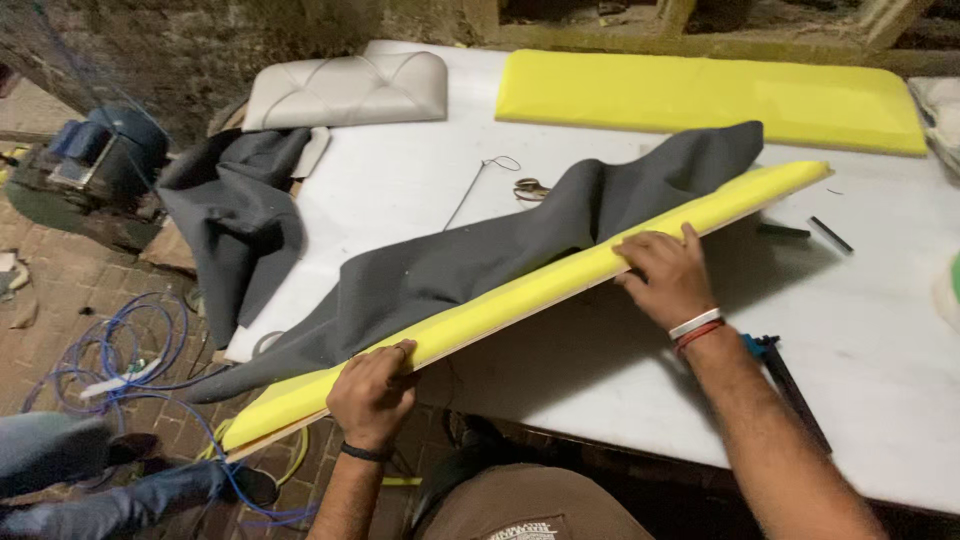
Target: The person staples a yellow foam cushion to a wooden board, then drapes and pulls a gray fabric cover over the foam. Using a long needle and thread, they sew through the fabric and foam to create tufted indentations, then staple the fabric edges to the board. The person trims excess thread and flips the cushion to show the finished tufted surface.
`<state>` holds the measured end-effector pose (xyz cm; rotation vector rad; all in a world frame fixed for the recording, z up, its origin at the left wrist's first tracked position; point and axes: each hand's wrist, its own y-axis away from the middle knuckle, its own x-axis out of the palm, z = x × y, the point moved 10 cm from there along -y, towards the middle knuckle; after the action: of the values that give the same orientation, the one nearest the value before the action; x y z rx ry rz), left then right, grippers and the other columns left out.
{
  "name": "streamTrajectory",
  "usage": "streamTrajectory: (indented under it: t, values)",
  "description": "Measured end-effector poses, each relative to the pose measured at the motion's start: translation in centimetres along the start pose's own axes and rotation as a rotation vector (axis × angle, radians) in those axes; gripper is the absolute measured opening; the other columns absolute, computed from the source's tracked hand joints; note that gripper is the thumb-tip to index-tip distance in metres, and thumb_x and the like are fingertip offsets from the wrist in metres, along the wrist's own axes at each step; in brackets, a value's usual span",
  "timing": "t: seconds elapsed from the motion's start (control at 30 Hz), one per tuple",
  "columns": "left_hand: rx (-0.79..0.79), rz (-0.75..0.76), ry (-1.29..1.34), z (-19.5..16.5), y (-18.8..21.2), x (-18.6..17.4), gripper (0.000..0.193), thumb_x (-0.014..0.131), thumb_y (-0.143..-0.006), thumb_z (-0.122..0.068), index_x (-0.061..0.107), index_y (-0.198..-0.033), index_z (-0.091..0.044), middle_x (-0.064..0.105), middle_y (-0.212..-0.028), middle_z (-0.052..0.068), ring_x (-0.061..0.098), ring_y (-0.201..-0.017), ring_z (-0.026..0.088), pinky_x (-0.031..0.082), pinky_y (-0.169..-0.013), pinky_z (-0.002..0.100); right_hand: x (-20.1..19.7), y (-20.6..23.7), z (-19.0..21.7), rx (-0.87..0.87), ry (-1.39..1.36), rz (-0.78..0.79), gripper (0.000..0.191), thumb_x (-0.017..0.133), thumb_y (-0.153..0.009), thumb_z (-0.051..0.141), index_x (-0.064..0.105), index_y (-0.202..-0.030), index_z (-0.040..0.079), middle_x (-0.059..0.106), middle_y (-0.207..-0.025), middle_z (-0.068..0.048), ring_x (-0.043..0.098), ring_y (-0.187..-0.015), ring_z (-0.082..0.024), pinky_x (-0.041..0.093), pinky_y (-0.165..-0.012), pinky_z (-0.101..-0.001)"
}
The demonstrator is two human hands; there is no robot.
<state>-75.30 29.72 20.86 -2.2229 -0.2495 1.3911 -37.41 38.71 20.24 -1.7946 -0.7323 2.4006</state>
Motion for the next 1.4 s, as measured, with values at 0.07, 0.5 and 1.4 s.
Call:
streamTrajectory:
  t: [0.07, 0.5, 1.4]
  values:
    - [0.058, -0.019, 0.060, 1.6, -0.5, -1.5, 0.049, 0.082, -0.057, -0.009, 0.076, -0.105, -0.020, 0.077, -0.099, 0.001, 0.073, -0.091, 0.021, 0.057, -0.082, 0.035, -0.4, -1.1, -0.1, 0.066, -0.069, 0.043, 0.025, 0.082, -0.081, 0.032, 0.077, -0.101, 0.019, 0.073, -0.098, 0.001, 0.066, -0.105, -0.019, 0.030, -0.125, -0.0579]
    - [-0.385, 0.042, 0.894, 19.1, -11.3, 7.8, 0.016, 0.072, -0.100, -0.020, 0.077, -0.107, -0.006, 0.076, -0.093, 0.003, 0.073, -0.082, 0.008, 0.057, -0.076, 0.023, 3.3, -3.0, 3.5, 0.220, -0.229, -0.087, 0.042, 0.079, -0.079, 0.021, 0.075, -0.119, 0.011, 0.070, -0.128, -0.012, 0.064, -0.118, -0.031, 0.046, -0.103, -0.0464]
    - [0.059, 0.719, 0.611, -7.9, -8.6, 18.9, 0.036, 0.072, -0.088, -0.026, 0.069, -0.118, -0.008, 0.074, -0.114, 0.013, 0.073, -0.100, 0.029, 0.060, -0.081, 0.039, 5.5, 16.2, -5.7, 1.068, -0.504, -0.178, 0.028, 0.076, -0.090, 0.017, 0.074, -0.115, 0.006, 0.077, -0.108, -0.005, 0.072, -0.102, -0.014, 0.056, -0.094, -0.0323]
